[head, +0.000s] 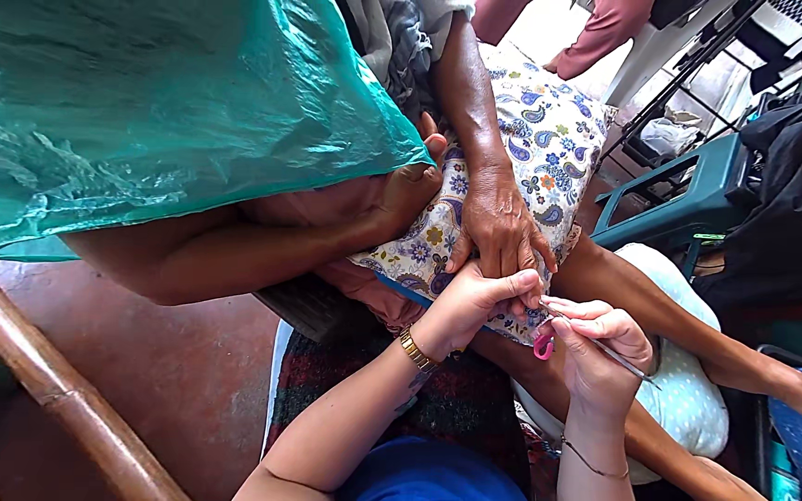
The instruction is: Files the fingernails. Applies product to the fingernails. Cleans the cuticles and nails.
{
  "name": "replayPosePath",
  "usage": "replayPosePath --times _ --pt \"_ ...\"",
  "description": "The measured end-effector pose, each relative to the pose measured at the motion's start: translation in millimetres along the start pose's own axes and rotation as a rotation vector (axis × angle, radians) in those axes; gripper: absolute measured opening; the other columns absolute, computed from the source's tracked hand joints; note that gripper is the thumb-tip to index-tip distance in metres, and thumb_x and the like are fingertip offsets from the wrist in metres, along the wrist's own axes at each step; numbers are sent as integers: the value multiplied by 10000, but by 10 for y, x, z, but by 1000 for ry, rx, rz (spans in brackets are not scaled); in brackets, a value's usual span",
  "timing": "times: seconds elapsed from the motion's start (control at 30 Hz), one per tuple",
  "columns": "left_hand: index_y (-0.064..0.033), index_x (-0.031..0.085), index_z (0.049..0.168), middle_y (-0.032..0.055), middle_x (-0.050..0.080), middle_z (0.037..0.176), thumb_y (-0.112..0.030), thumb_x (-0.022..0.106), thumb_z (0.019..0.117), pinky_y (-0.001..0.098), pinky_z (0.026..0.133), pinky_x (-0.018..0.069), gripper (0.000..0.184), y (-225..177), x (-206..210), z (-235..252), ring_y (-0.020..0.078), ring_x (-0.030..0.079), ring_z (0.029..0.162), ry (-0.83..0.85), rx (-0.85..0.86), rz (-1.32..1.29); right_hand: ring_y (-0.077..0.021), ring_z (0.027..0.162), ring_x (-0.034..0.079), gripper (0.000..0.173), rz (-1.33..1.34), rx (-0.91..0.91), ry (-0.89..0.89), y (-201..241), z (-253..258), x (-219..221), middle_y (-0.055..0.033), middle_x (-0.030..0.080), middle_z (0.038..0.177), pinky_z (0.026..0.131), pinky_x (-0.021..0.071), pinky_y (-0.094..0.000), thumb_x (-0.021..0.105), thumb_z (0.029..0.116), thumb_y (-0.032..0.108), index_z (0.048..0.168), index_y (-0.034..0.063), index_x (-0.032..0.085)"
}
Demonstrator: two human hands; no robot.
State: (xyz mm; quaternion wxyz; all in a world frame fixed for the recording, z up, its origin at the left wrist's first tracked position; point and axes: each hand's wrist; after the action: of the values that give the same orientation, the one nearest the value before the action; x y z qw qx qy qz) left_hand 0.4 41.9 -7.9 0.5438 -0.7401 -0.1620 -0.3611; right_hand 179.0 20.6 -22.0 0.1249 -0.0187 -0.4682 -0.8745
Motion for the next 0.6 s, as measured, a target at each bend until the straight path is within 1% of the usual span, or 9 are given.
replayPosePath --times 0.1,0.23,0.33,0.4,0.47,0.5,0.6 --pt "-14 660 855 55 661 703 -23 553 997 222 675 577 178 6 -3 1 91 650 637 -6 1 -7 -215 1030 749 237 -81 -57 -15 -6 -18 57 -52 766 1024 880 641 -344 736 863 -67 981 137 755" --pt "-13 663 853 55 664 706 -21 552 996 224 684 579 182 15 -17 3 92 651 638 2 1 -6 -230 1009 757 231 20 -2 1 -25 -20 -10 -79 765 1034 832 654 -345 753 858 -70 992 118 766" --pt "-15 663 851 55 661 702 -19 553 996 220 675 578 182 14 -11 0 90 649 633 -6 0 -10 -222 1040 747 246 -41 -45 -11 -28 -25 39 -52 765 1024 891 639 -353 748 856 -70 989 137 761" --pt "-18 661 850 52 661 702 -19 549 996 222 677 579 184 11 -6 -1 89 651 634 -6 2 -11 -220 1032 748 237 -27 -45 -17 -40 -21 53 -59 766 1021 887 638 -346 741 862 -71 984 131 757" --pt "-14 665 855 56 663 707 -20 551 996 225 682 580 181 17 -10 -5 92 651 640 5 5 -11 -226 1010 753 224 43 -9 2 -55 -19 -2 -80 763 1026 842 648 -342 742 869 -68 992 118 762" --pt "-14 667 853 56 664 707 -20 553 994 225 683 579 181 17 -10 -4 92 652 641 8 8 -10 -230 1013 753 225 54 -5 11 -58 -16 -17 -82 762 1028 841 649 -346 743 869 -67 995 118 762" --pt "-11 664 855 55 661 702 -15 550 995 224 679 580 180 17 -15 9 90 651 635 -2 7 -13 -219 1045 744 242 -33 -44 4 -42 -22 31 -50 763 1028 892 637 -352 747 863 -61 993 144 758"
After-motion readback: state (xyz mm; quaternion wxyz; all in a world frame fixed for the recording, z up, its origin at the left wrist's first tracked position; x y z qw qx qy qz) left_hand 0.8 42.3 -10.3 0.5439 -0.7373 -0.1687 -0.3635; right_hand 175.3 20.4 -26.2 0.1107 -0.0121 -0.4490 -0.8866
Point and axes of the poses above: each hand's wrist, its own z-axis towards the middle knuckle, its own x-axis out of the palm, y = z × x
